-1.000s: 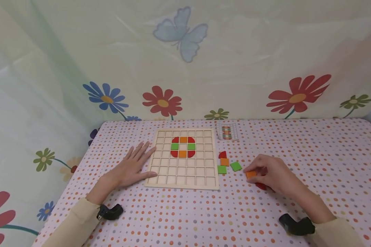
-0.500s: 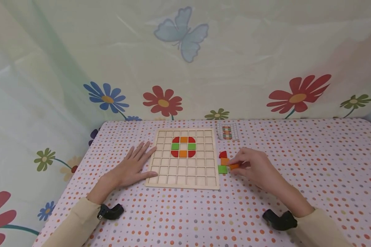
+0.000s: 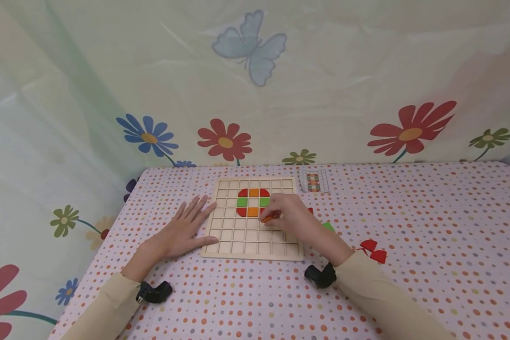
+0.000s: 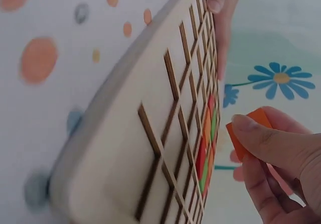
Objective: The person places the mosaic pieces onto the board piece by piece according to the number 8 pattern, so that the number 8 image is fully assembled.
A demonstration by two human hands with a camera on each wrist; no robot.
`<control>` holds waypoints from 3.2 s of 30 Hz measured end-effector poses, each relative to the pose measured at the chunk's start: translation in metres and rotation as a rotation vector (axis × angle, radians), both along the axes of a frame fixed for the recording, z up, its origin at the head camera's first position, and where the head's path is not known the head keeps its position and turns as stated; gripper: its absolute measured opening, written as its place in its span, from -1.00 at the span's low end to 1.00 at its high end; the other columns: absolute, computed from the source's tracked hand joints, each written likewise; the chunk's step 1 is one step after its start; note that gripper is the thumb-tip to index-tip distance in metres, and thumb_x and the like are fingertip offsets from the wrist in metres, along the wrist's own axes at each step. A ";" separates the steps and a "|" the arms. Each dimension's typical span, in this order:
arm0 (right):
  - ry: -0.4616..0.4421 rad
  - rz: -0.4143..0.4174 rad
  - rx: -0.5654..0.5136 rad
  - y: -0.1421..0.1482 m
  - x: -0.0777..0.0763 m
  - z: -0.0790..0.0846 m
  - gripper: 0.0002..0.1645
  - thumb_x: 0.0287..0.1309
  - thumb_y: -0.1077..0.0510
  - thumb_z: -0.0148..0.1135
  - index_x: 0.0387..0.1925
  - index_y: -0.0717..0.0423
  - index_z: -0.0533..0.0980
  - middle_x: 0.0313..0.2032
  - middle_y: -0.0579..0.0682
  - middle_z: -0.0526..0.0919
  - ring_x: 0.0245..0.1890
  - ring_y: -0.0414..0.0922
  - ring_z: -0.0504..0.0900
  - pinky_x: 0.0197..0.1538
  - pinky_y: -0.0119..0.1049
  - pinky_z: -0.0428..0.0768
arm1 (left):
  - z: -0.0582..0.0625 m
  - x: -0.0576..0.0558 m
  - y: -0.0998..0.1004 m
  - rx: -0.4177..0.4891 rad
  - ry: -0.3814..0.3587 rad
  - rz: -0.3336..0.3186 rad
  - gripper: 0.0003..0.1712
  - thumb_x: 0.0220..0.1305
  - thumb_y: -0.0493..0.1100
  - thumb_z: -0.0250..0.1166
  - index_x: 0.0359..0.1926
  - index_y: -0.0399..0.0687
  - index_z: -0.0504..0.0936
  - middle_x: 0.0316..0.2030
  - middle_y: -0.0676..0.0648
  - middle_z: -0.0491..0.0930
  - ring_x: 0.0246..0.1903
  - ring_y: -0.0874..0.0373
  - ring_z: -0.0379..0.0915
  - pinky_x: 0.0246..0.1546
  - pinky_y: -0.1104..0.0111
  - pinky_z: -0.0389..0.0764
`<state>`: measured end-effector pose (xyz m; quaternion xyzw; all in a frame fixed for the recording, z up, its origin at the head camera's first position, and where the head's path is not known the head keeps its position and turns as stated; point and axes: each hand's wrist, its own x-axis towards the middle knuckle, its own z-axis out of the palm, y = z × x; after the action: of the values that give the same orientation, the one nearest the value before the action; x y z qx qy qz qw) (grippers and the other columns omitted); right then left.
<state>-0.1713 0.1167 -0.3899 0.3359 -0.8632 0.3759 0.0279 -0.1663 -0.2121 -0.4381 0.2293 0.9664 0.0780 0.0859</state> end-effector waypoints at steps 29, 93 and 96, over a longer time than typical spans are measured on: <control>-0.168 -0.057 -0.055 -0.035 -0.014 -0.027 -0.83 0.06 0.39 0.57 -0.26 0.20 0.82 -0.41 -0.13 0.67 -0.36 -0.20 0.52 -0.30 -0.44 0.52 | 0.000 -0.001 0.001 0.002 0.011 -0.014 0.12 0.40 0.53 0.06 0.71 0.09 -0.08 0.69 -0.15 -0.26 0.66 -0.15 -0.45 0.61 -0.12 -0.32; -0.201 -0.040 0.248 0.077 -0.034 -0.003 -0.80 0.19 0.39 0.46 -0.18 0.10 0.79 -0.09 -0.02 0.74 -0.01 0.05 0.68 0.06 0.02 0.72 | -0.002 0.002 0.001 0.004 -0.008 0.008 0.13 0.39 0.54 0.06 0.71 0.08 -0.09 0.69 -0.15 -0.28 0.66 -0.14 -0.46 0.60 -0.15 -0.31; -0.191 -0.048 0.257 0.082 -0.036 -0.005 -0.80 0.17 0.38 0.49 -0.19 0.09 0.80 -0.13 -0.07 0.75 -0.05 -0.01 0.67 0.00 -0.07 0.72 | -0.001 0.001 0.001 -0.007 0.002 0.009 0.14 0.38 0.55 0.05 0.71 0.08 -0.09 0.69 -0.15 -0.28 0.66 -0.14 -0.46 0.60 -0.14 -0.32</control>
<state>-0.2078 0.1983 -0.3953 0.2785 -0.9108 0.2916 -0.0883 -0.1655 -0.2114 -0.4396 0.2249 0.9677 0.0749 0.0854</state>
